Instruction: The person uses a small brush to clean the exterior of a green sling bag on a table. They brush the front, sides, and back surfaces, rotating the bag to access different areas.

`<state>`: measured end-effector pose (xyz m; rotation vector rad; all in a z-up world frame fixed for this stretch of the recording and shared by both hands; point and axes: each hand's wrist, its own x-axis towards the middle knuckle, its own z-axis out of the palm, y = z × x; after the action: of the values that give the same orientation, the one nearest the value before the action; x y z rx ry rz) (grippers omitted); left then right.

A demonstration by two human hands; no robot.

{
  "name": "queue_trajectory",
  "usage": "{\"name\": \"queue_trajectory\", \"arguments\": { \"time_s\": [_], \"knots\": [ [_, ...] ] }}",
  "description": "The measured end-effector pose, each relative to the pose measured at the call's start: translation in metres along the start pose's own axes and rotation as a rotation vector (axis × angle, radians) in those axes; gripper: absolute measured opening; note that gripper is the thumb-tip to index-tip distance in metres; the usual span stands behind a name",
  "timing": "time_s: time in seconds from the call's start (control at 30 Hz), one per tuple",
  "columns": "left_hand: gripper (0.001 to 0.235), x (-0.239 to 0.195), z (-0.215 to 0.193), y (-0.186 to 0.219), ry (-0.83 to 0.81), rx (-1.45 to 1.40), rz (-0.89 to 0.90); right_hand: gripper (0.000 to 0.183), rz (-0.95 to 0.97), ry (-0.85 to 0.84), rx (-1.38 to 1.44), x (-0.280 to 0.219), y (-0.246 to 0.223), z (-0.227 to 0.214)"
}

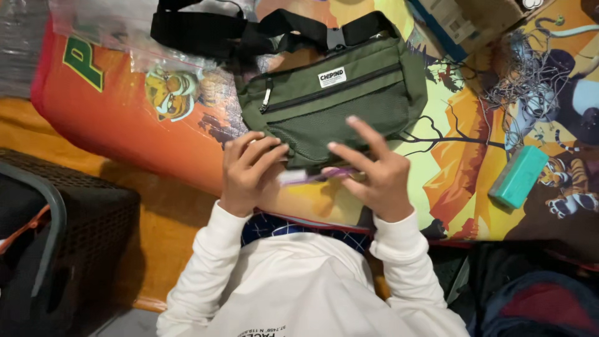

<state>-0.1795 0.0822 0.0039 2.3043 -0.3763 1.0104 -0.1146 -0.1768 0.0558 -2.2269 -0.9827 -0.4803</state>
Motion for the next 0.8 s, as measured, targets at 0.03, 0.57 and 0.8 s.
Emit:
{"name": "queue_trajectory", "arguments": {
  "time_s": [0.03, 0.57, 0.8],
  "knots": [
    [0.019, -0.006, 0.002, -0.007, -0.003, -0.001, -0.004, 0.039, 0.003, -0.004, 0.001, 0.002, -0.002, 0.005],
    [0.026, 0.040, 0.022, 0.010, -0.246, -0.224, 0.011, 0.015, 0.205, 0.127, 0.200, 0.006, -0.004, 0.021],
    [0.017, 0.051, 0.038, -0.011, -0.546, -0.411, -0.359, 0.023, 0.419, 0.030, 0.185, -0.031, -0.014, -0.016]
  ]
}}
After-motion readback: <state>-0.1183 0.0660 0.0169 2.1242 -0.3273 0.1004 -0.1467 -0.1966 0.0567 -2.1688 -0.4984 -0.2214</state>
